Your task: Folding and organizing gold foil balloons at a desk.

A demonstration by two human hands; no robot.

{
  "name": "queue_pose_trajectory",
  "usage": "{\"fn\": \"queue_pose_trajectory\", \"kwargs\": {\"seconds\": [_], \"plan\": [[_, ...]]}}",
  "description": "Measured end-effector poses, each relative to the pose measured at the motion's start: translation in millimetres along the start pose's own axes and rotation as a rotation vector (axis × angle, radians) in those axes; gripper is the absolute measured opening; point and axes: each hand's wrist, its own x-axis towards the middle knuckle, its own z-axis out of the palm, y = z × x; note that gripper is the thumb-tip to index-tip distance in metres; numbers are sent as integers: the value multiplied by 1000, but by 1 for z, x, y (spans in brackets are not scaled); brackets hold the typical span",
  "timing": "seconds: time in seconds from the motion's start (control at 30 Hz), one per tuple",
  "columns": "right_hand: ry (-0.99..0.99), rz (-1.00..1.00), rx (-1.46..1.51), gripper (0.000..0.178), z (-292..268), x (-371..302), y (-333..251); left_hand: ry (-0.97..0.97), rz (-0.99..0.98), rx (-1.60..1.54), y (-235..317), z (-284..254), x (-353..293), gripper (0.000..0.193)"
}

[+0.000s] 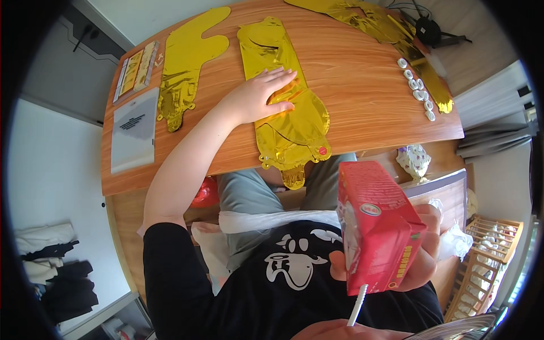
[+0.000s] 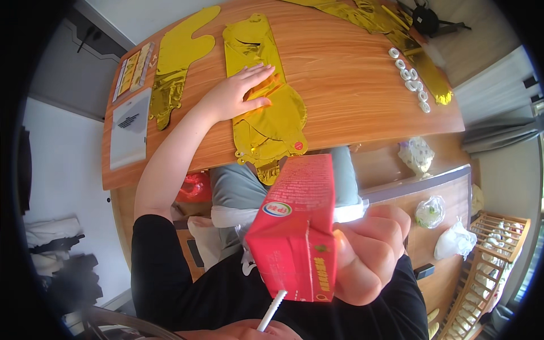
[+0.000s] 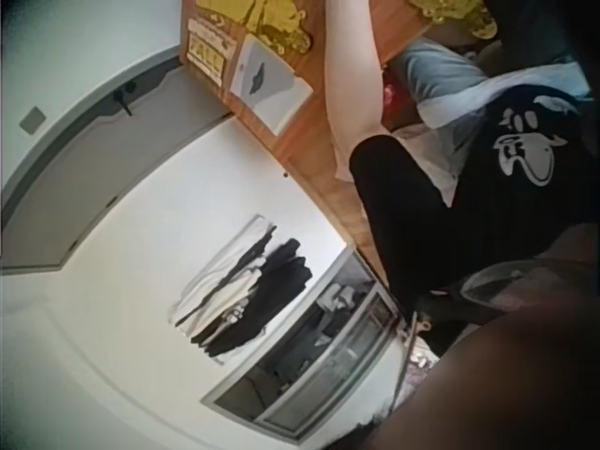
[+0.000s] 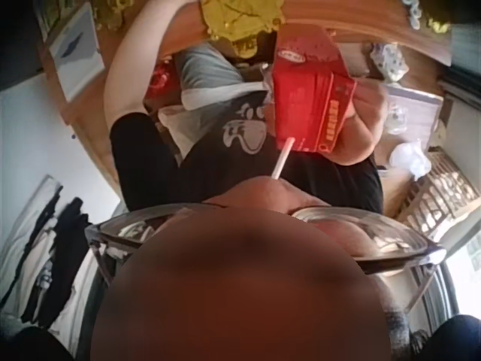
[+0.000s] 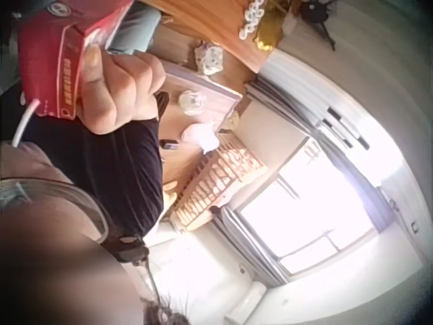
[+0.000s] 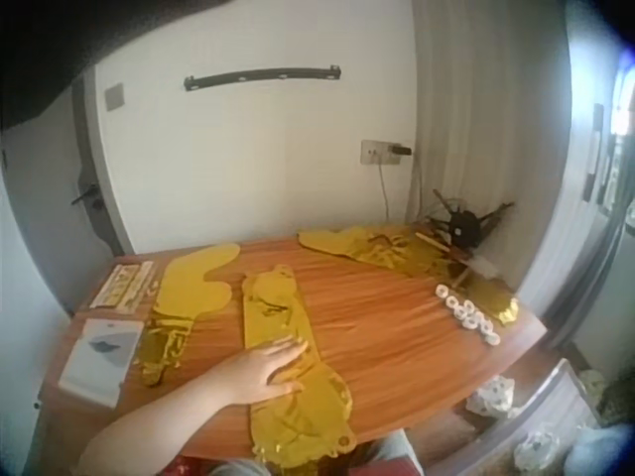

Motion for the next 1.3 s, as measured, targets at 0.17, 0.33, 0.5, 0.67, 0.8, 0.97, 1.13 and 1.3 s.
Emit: {"fn": "queue_pose_trajectory", "kwargs": {"seconds": [0.17,0.33,0.5,0.67,0.8,0.97,1.13,1.3], "plan": [[72,-59,11,42,18,2,2,-19,-1,-4,1,-1,-1,75],[-203,-29,15,43,-10,-2,10,-10,-15,22,2,0,0,75],[-216,45,71,60,-17,-20,14,-16,-16,25,2,0,1,75],[-190,-69,39,73,-21,-13,17,-3,-8,24,1,0,1,76],[-311,-9,111,77,-35,-34,27,-12,-8,-10,5,1,4,75],[-313,-11,-11,61,-27,-14,13,-4,7,14,1,-1,1,74],[-169,-34,64,59,-11,-7,14,-20,-27,27,2,-1,-1,75],[-178,-16,74,61,-12,-7,14,-17,-16,24,3,-1,2,75]]}}
